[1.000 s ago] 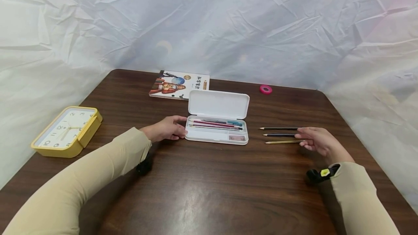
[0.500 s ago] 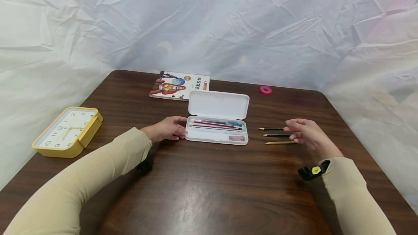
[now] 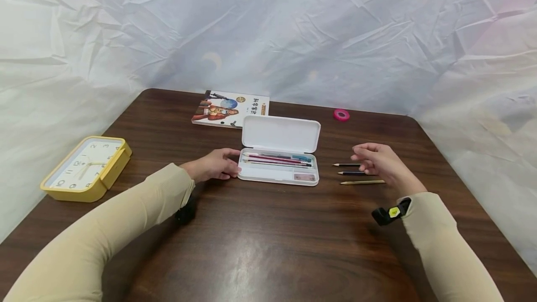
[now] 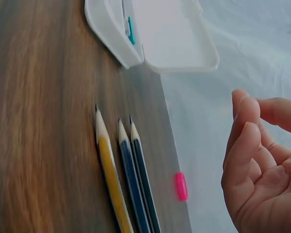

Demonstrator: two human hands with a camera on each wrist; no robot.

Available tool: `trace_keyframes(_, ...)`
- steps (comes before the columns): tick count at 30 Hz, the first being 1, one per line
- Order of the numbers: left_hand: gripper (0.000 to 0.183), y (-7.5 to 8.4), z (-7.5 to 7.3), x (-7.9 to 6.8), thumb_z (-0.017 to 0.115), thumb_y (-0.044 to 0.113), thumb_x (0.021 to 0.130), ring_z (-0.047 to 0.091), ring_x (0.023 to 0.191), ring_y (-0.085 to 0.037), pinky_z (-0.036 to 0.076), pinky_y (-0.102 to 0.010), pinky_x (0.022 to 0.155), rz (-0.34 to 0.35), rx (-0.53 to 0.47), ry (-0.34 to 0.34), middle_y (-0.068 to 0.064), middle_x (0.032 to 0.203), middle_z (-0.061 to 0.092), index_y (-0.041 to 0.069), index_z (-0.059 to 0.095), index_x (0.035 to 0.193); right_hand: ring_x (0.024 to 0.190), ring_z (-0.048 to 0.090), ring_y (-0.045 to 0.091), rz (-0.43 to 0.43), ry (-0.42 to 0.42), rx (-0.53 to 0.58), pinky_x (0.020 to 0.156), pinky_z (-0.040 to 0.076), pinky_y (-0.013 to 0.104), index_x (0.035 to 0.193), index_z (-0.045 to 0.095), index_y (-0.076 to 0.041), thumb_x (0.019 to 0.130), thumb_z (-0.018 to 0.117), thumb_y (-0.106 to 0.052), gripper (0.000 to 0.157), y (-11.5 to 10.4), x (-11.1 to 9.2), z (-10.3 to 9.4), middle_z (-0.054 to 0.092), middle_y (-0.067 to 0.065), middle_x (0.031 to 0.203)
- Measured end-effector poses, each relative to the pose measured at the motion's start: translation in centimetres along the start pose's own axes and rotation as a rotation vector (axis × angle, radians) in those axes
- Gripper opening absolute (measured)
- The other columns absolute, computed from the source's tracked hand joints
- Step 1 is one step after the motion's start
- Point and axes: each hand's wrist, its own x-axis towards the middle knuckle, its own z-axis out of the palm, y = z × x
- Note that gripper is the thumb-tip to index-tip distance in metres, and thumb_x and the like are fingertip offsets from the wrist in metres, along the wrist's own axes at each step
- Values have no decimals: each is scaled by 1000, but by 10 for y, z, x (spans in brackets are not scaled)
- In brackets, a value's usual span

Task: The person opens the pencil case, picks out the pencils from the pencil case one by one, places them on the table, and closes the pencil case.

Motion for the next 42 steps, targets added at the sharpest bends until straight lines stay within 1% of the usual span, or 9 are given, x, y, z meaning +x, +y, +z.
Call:
trace_keyframes(7, 62, 1, 0, -1, 60, 5, 81, 56, 74, -17, 46, -27, 63, 9, 3, -10, -12, 92, 55, 9, 29, 134, 54, 54, 9, -28, -26, -46, 55, 46, 24, 108, 48, -3, 85, 56, -29, 35, -5, 7, 17, 63, 5, 86)
trace_keyframes(11, 62, 1, -1, -1, 60, 6, 81, 55, 74, -17, 46, -27, 64, 8, 4, -9, -12, 94, 54, 9, 29, 134, 54, 54, 10, -44, -46, -87, 56, 47, 26, 112, 47, 2, 86, 55, -28, 40, -7, 12, 28, 63, 8, 88)
trace_keyframes(15, 62, 2, -1, -2, 60, 6, 81, 55, 74, -17, 46, -28, 64, 8, 1, -12, -12, 94, 54, 9, 28, 134, 55, 54, 11, -53, -69, -130, 57, 47, 27, 117, 44, 7, 87, 54, -28, 47, -8, 18, 38, 60, 16, 95)
trace_keyframes(20, 62, 2, -1, -2, 60, 6, 81, 55, 75, -17, 46, -28, 64, 4, -7, -17, -12, 94, 54, 9, 27, 134, 55, 53, 12, -51, -85, -194, 56, 46, 28, 116, 44, 7, 87, 53, -27, 46, -8, 26, 52, 58, 21, 101)
trace_keyframes(26, 61, 1, 0, 0, 59, 5, 81, 55, 74, -17, 46, -28, 63, -4, -14, -7, -12, 93, 55, 10, 29, 134, 54, 53, 12, -28, -102, -233, 54, 46, 28, 113, 49, 4, 87, 54, -25, 39, -9, 35, 66, 58, 20, 101)
trace_keyframes(28, 61, 1, 0, 0, 59, 5, 81, 55, 74, -17, 46, -28, 63, -2, -17, -9, -11, 93, 55, 10, 28, 134, 54, 53, 13, -7, -104, -246, 54, 46, 28, 111, 51, 2, 86, 55, -24, 36, -9, 38, 70, 58, 18, 99)
trace_keyframes(33, 61, 0, 0, -1, 59, 5, 82, 55, 74, -16, 46, -28, 63, 8, -17, -16, -11, 93, 55, 9, 28, 134, 54, 54, 15, 23, -100, -320, 52, 45, 26, 110, 53, 0, 84, 57, -22, 34, -9, 46, 79, 56, 14, 92)
trace_keyframes(38, 61, 0, 0, -1, 58, 5, 82, 55, 74, -16, 46, -28, 63, 12, -11, -20, -11, 93, 55, 9, 27, 134, 54, 55, 15, 32, -116, -388, 51, 45, 26, 108, 53, 0, 85, 55, -22, 32, -7, 54, 85, 55, 13, 90)
trace_keyframes(42, 61, -1, -1, -1, 58, 6, 83, 55, 75, -16, 46, -28, 64, 13, -6, -26, -11, 93, 55, 8, 26, 135, 51, 55, 15, 7, -118, -475, 48, 44, 26, 104, 54, 0, 86, 54, -21, 28, -10, 55, 90, 54, 13, 88)
